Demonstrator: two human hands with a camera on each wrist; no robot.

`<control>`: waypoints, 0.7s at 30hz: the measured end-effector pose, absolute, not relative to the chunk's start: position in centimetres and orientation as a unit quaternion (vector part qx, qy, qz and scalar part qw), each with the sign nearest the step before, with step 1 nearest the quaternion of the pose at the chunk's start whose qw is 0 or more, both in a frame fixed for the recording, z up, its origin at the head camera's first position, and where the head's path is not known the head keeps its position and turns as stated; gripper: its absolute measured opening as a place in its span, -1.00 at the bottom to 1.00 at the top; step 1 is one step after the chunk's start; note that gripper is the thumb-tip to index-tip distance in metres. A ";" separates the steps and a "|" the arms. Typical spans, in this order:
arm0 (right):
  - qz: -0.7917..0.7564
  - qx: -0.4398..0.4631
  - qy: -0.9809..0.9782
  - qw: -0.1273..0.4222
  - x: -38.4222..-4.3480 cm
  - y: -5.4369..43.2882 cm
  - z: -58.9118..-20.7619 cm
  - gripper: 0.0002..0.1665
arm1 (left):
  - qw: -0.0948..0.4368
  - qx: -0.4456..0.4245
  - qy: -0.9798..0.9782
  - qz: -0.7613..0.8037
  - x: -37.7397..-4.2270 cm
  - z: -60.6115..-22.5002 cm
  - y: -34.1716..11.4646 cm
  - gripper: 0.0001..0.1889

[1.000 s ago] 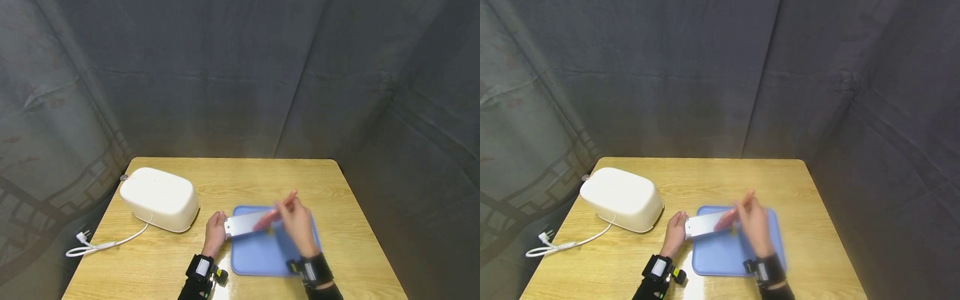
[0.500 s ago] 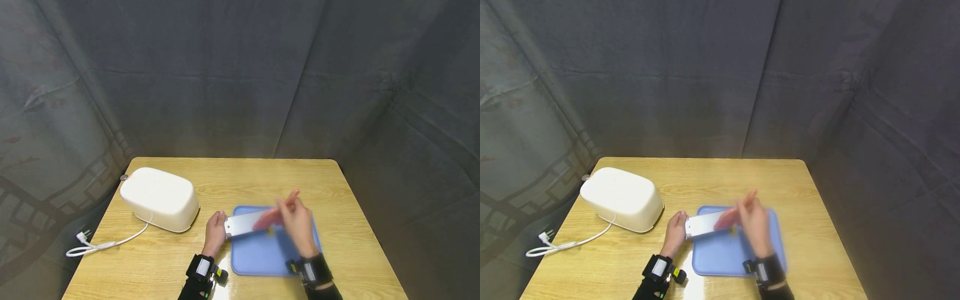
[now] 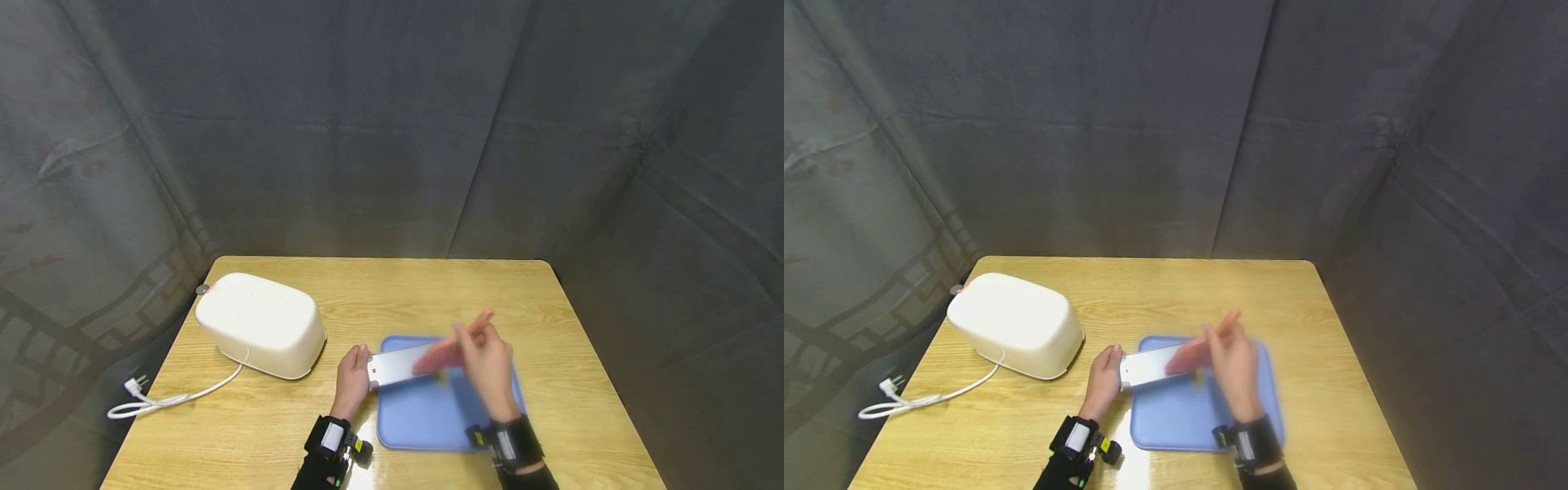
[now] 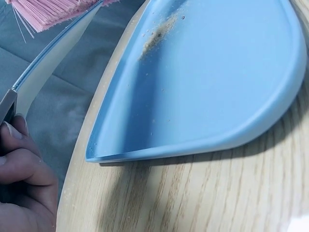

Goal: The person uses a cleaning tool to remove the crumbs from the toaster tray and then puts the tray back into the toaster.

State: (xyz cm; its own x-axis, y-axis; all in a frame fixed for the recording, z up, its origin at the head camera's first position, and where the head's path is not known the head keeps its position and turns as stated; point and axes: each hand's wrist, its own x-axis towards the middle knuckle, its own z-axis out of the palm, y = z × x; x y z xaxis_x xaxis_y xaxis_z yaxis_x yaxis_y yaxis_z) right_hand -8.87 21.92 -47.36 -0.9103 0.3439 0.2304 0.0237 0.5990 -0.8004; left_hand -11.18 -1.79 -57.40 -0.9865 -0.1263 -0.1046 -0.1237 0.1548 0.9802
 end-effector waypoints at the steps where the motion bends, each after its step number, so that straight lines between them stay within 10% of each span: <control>1: 0.435 -0.105 -0.874 0.188 -8.9 21.9 -47.4 -0.52 | 0.002 0.083 -0.762 -0.643 -11.2 -57.4 -1.8 -0.62; 21: 0.487 0.080 -0.847 0.197 -9.1 20.2 -47.1 -0.66 | 0.006 0.080 -0.758 -0.648 -11.2 -57.3 -1.8 -0.62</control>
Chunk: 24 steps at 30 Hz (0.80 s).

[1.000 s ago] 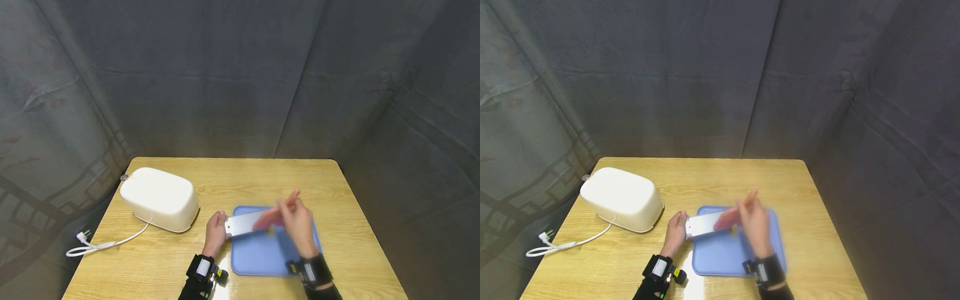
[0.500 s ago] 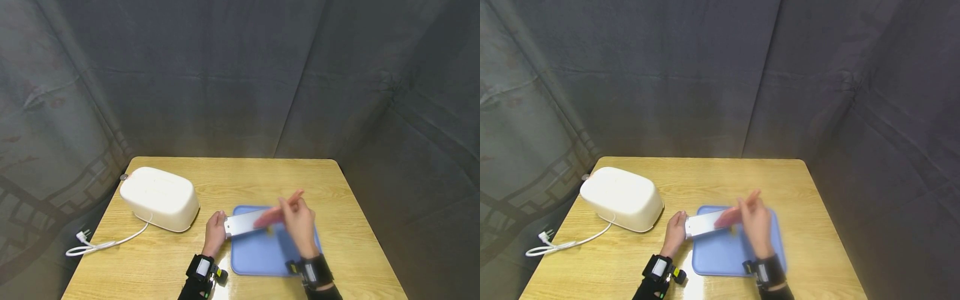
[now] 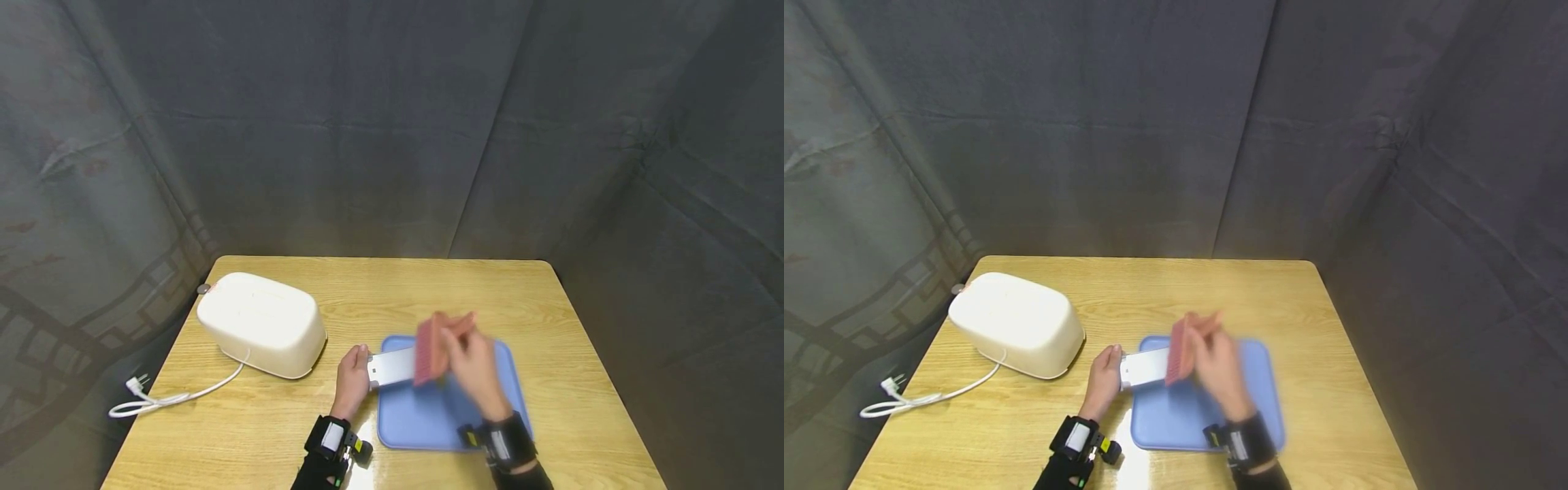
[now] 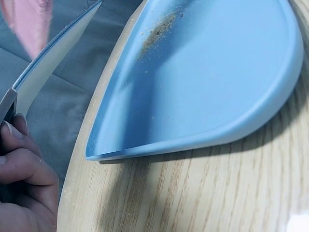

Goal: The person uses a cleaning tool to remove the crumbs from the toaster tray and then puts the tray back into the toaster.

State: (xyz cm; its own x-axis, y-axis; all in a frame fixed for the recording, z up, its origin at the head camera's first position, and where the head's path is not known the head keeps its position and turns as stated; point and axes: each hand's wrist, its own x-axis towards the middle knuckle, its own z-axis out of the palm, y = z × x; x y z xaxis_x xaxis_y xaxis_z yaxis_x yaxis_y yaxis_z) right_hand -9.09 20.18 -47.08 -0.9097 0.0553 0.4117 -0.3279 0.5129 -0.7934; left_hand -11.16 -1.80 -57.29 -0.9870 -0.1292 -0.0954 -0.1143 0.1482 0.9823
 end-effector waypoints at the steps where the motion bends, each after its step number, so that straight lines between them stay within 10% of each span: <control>1: 0.493 0.084 -0.847 0.182 -9.0 20.0 -47.0 -0.67 | 0.007 0.079 -0.758 -0.647 -11.2 -57.3 -1.8 -0.62; 24: 0.494 0.155 -0.852 0.082 -9.3 15.5 -47.1 -0.70 | -0.002 0.077 -0.763 -0.641 -11.1 -57.0 -1.3 -0.63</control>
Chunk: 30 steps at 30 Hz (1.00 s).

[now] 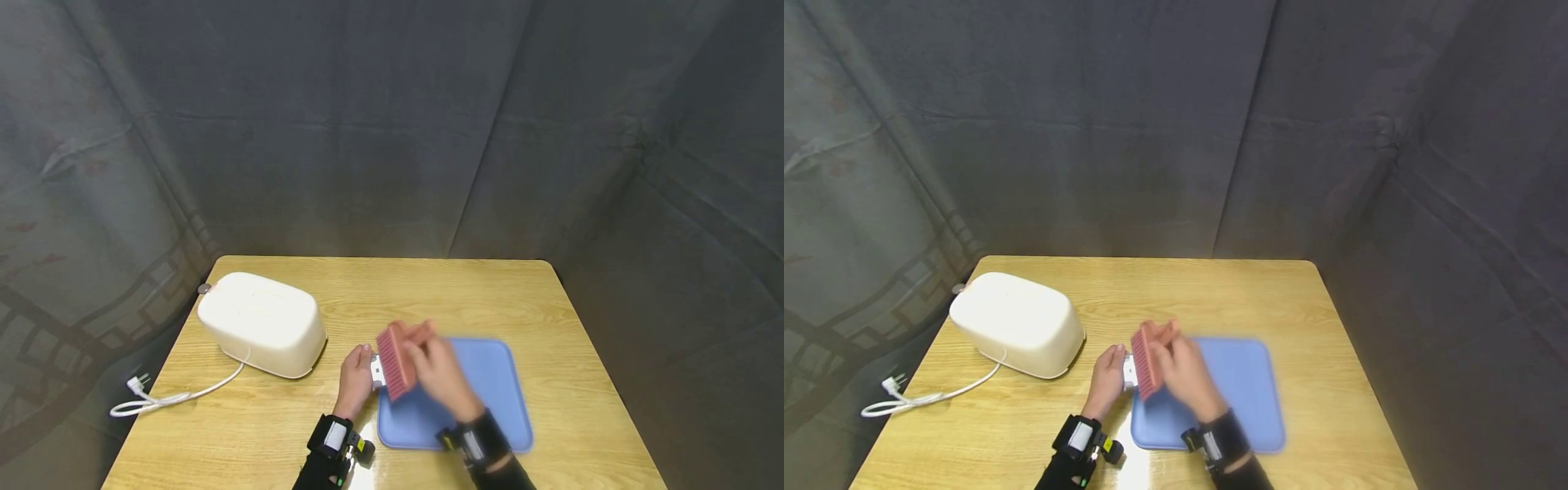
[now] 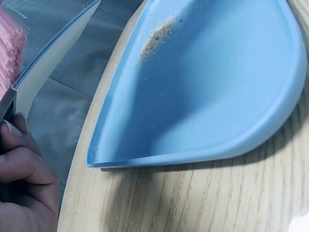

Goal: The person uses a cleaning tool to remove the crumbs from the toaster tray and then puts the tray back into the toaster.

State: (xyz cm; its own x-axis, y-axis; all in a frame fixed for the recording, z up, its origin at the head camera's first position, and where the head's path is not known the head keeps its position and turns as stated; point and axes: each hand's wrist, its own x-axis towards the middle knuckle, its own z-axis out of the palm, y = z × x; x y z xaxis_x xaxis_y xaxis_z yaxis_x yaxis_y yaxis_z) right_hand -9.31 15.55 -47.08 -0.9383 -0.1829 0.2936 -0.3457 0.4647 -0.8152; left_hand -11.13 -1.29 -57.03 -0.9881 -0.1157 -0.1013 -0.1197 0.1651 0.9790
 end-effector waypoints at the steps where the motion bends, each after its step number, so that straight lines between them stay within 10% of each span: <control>1: 0.494 0.155 -0.852 0.082 -9.3 15.5 -47.1 -0.70 | 0.004 -0.077 0.764 0.641 -11.1 -57.0 -1.3 -0.63; 30: 0.476 0.097 -0.867 0.115 -9.0 17.5 -48.0 -0.69 | 0.007 -0.080 0.757 0.648 -11.1 -57.5 -1.6 -0.62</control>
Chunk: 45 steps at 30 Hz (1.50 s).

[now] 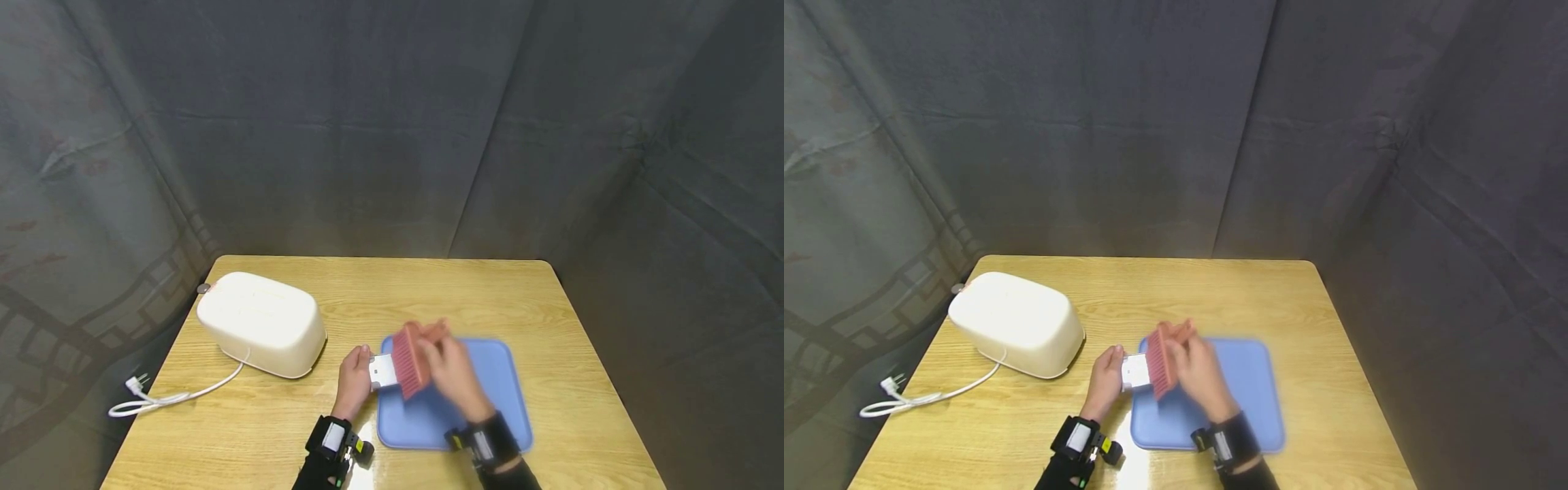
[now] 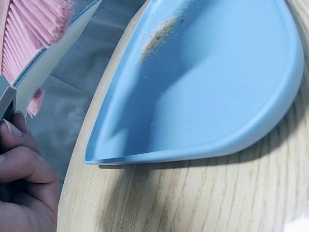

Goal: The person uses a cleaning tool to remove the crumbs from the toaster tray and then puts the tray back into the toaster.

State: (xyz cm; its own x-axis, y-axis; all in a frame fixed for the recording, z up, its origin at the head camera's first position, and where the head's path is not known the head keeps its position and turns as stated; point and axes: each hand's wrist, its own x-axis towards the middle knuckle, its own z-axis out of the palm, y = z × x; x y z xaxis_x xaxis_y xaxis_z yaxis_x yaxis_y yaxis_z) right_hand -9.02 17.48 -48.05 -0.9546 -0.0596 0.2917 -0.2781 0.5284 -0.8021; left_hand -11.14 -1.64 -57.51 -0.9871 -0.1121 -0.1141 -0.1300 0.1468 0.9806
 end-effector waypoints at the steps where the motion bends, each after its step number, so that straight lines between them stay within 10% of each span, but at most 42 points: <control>1: 0.476 0.095 -0.867 0.115 -9.0 17.6 -48.1 -0.69 | 0.006 -0.080 0.757 0.648 -11.1 -57.5 -1.6 -0.62; 45: 0.401 0.035 -0.897 0.181 -9.0 22.2 -48.5 -0.59 | -0.002 -0.077 0.768 0.636 -11.1 -57.5 -2.0 -0.59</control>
